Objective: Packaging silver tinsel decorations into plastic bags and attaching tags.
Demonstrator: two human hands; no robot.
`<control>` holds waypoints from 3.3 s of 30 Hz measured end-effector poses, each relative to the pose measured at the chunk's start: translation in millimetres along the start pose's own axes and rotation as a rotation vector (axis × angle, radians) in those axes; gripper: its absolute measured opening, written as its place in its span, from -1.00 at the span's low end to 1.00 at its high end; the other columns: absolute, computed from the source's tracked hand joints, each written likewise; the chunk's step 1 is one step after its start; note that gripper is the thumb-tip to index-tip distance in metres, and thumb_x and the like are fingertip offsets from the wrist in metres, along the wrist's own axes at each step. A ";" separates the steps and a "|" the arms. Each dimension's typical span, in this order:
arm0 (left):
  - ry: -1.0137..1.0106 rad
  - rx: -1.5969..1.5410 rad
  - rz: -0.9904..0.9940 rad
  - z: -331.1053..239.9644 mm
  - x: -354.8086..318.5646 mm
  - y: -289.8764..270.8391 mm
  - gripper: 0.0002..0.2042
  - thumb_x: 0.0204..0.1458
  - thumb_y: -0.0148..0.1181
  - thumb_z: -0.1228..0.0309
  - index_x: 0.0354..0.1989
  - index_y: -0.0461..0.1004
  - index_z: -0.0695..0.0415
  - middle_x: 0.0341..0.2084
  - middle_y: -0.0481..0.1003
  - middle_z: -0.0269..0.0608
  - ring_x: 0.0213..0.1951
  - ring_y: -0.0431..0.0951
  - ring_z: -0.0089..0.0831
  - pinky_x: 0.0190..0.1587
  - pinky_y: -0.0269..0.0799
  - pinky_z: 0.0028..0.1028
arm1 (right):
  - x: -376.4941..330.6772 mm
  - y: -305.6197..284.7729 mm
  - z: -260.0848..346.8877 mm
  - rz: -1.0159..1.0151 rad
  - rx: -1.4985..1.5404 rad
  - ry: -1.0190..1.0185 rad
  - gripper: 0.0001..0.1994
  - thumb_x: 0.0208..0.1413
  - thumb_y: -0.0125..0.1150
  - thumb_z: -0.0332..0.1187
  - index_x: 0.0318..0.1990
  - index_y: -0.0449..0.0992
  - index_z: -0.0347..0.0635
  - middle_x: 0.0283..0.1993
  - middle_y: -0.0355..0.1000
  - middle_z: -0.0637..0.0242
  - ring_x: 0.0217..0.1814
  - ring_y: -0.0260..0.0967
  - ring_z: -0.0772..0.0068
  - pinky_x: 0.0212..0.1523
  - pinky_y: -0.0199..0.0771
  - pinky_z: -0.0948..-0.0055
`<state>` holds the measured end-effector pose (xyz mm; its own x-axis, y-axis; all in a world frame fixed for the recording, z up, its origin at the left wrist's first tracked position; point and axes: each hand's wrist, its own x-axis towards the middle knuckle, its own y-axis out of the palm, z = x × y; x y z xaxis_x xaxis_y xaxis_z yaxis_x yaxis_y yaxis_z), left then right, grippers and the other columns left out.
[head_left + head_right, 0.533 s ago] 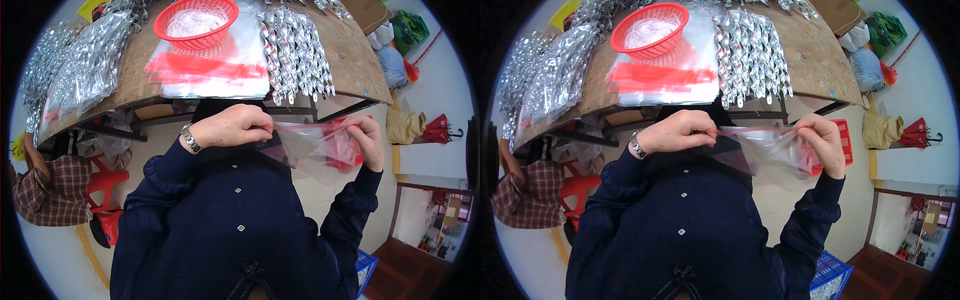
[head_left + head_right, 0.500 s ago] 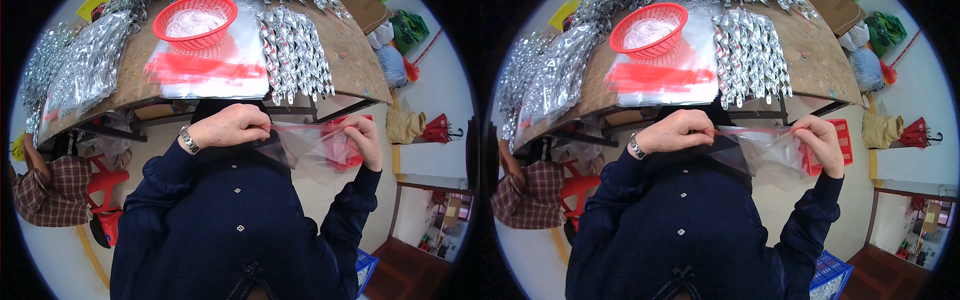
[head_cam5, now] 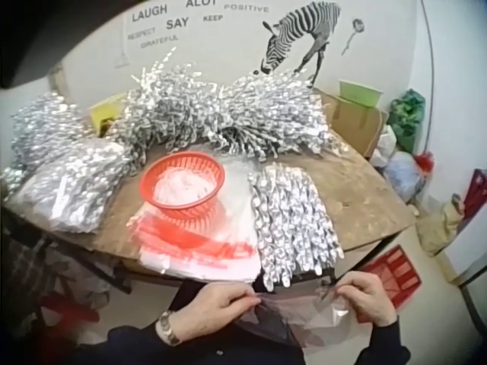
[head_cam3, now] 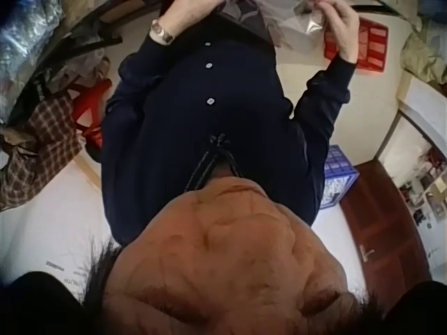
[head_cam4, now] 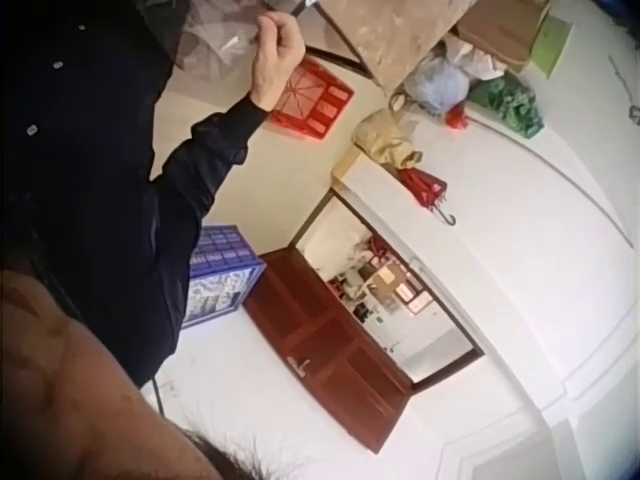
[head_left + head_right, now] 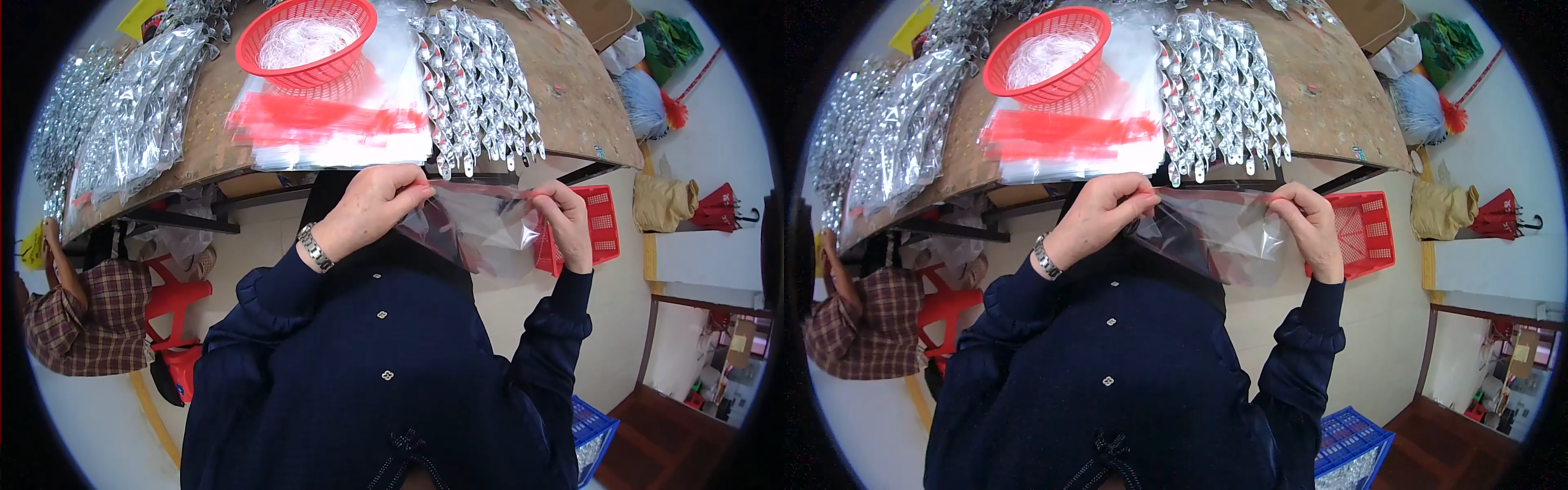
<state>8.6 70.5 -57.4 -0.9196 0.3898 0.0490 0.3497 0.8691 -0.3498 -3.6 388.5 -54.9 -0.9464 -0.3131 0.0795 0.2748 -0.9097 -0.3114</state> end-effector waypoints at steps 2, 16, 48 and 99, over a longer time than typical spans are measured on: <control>-0.019 0.029 -0.048 -1.0 0.6 2.8 -0.81 0.12 0.12 0.35 -0.41 0.49 0.25 -0.63 0.43 -0.12 -0.55 0.42 -0.30 -0.40 0.33 -0.38 | 1.5 -0.9 -8.6 -0.015 0.028 -0.017 -0.92 0.21 0.05 -0.52 -0.30 0.46 -0.31 -0.36 0.42 0.42 -0.34 0.35 0.64 -0.32 0.36 0.61; 0.002 0.180 -0.210 -8.6 20.1 11.6 -0.89 0.14 0.11 0.47 -0.36 0.44 0.27 -0.61 0.44 -0.30 -0.56 0.41 -0.59 -0.46 0.31 -0.54 | 22.4 17.4 -39.3 -0.409 0.100 -0.231 -0.93 0.20 0.10 -0.53 -0.35 0.45 -0.27 -0.03 0.32 0.34 -0.41 0.19 0.75 -0.38 0.21 0.70; 0.099 0.424 -0.109 -28.6 64.1 17.9 -0.85 0.10 0.12 0.37 -0.33 0.43 0.22 -0.51 0.49 0.05 -0.39 0.52 0.00 -0.37 0.39 -0.20 | 46.0 -20.2 -40.9 -0.428 0.080 -0.021 -0.92 0.21 0.15 -0.45 -0.27 0.51 -0.26 -0.42 0.40 0.50 -0.38 0.28 0.74 -0.35 0.23 0.72; 0.168 0.663 -0.196 -15.5 108.8 -14.1 -0.91 0.00 0.12 0.45 -0.38 0.45 0.20 -0.50 0.50 0.02 -0.36 0.52 0.02 -0.31 0.39 -0.08 | 127.5 -49.1 -24.8 -0.199 -0.250 0.042 -0.89 0.12 0.19 -0.42 -0.34 0.51 -0.29 -0.46 0.41 0.51 -0.39 0.29 0.73 -0.34 0.30 0.67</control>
<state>-93.6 105.4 -32.6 -0.8956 0.3333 0.2945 -0.0512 0.5805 -0.8127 -142.0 400.0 -52.9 -0.9849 -0.1196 0.1251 0.0382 -0.8551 -0.5170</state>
